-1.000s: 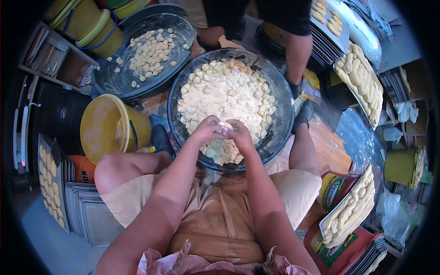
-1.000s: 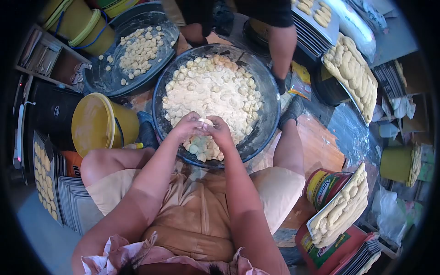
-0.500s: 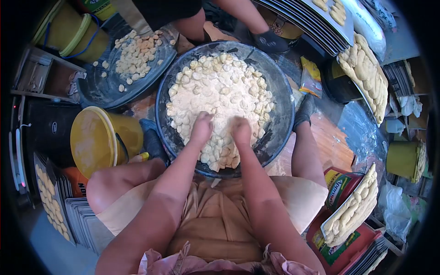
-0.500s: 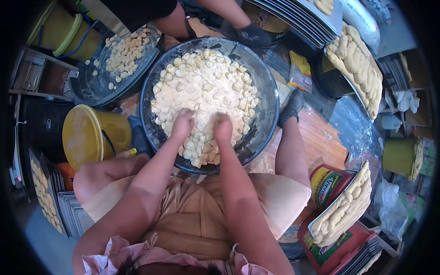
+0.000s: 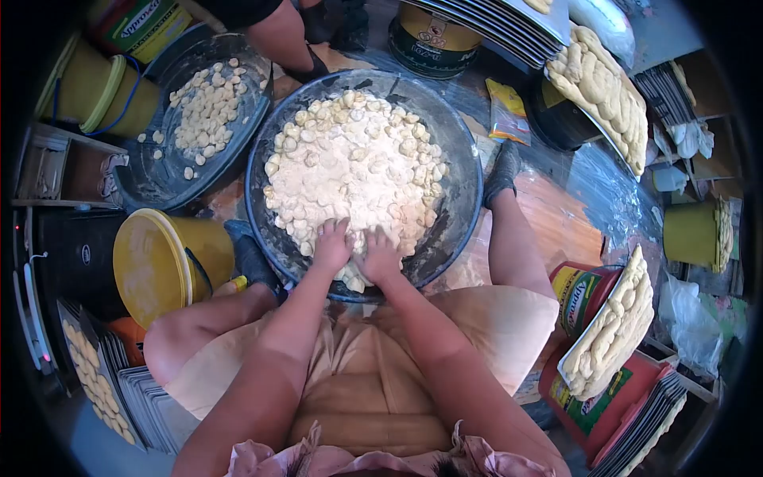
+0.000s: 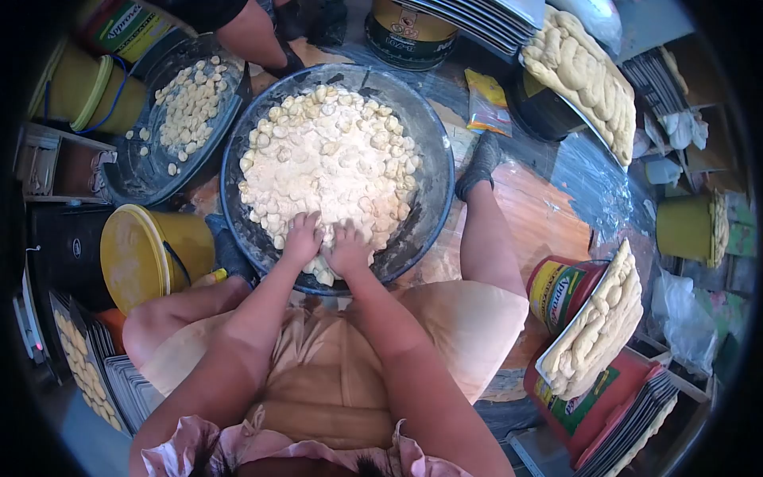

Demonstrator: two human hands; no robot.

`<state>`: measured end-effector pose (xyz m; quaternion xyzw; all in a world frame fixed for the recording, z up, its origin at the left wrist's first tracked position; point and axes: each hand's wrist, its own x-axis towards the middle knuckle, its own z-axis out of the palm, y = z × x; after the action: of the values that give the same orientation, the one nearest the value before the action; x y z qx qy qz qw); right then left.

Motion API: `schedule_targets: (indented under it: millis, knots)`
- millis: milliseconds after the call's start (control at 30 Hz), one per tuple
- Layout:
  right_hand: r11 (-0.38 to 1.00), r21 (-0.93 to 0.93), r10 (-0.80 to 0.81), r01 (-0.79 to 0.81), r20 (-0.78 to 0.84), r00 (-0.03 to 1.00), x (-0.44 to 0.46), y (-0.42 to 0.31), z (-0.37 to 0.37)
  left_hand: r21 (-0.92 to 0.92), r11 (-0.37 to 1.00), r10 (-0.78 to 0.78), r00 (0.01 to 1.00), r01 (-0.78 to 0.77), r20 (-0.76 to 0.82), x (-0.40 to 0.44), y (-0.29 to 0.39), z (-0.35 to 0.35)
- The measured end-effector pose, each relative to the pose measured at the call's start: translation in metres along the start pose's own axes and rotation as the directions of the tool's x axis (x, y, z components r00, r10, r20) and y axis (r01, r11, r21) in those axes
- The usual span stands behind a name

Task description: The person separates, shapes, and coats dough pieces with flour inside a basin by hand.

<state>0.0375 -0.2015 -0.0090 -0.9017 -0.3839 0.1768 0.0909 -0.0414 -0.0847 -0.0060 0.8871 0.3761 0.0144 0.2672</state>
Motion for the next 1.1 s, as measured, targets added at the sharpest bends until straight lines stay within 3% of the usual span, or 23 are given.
schedule_targets:
  millis: [67, 167, 200, 300, 433, 467, 567, 667, 767, 933, 1033, 1100]
  knots:
    - [0.989, 0.148, -0.031, -0.013, 0.294, 0.955, -0.012, -0.004, -0.037, -0.047, 0.993, -0.099, 0.988, 0.105, 0.116, -0.010, -0.002, -0.007]
    - [0.988, 0.152, -0.096, 0.022, 0.500, 0.861, 0.002, 0.014, -0.050, 0.096, 0.995, -0.023, 0.979, 0.004, 0.203, -0.016, 0.001, -0.026]
    - [0.997, 0.067, -0.059, 0.027, 0.556, 0.829, 0.004, 0.012, -0.066, 0.098, 0.993, 0.047, 0.987, -0.063, 0.156, -0.018, 0.008, -0.037]
    - [0.999, 0.051, -0.016, -0.009, 0.451, 0.892, -0.021, 0.012, -0.068, -0.073, 0.996, -0.030, 0.950, 0.055, 0.310, -0.026, 0.005, -0.031]
    - [0.979, 0.187, -0.032, -0.081, 0.532, 0.846, -0.021, 0.011, -0.065, 0.038, 0.999, 0.007, 0.912, -0.025, 0.410, -0.042, 0.015, -0.051]
    - [0.981, 0.183, -0.039, -0.068, 0.528, 0.848, -0.018, 0.011, -0.063, 0.068, 0.997, -0.008, 0.865, -0.031, 0.502, -0.038, 0.007, -0.047]
    - [0.987, 0.161, -0.103, 0.029, 0.476, 0.873, -0.012, 0.013, -0.059, 0.123, 0.984, 0.045, 0.839, -0.132, 0.542, -0.039, 0.011, -0.062]
    - [0.992, 0.124, -0.031, -0.023, 0.416, 0.909, -0.023, 0.004, -0.057, 0.100, 0.988, 0.060, 0.890, -0.117, 0.452, -0.041, 0.003, -0.040]
    - [0.987, 0.150, -0.014, -0.064, 0.469, 0.883, -0.015, 0.008, -0.049, -0.009, 0.997, 0.075, 0.929, -0.077, 0.362, -0.045, 0.008, -0.034]
    - [0.969, 0.237, -0.028, -0.077, 0.411, 0.911, -0.003, 0.013, -0.051, -0.175, 0.984, 0.090, 0.925, -0.026, 0.369, -0.036, 0.003, -0.038]
    - [0.944, 0.310, -0.011, -0.115, 0.379, 0.925, -0.005, 0.011, -0.058, -0.045, 0.995, 0.096, 0.944, -0.086, 0.315, -0.044, 0.011, -0.040]
    - [0.967, 0.254, -0.073, -0.025, 0.368, 0.927, -0.006, 0.007, -0.049, -0.013, 0.998, 0.069, 0.936, -0.069, 0.346, -0.045, 0.012, -0.034]
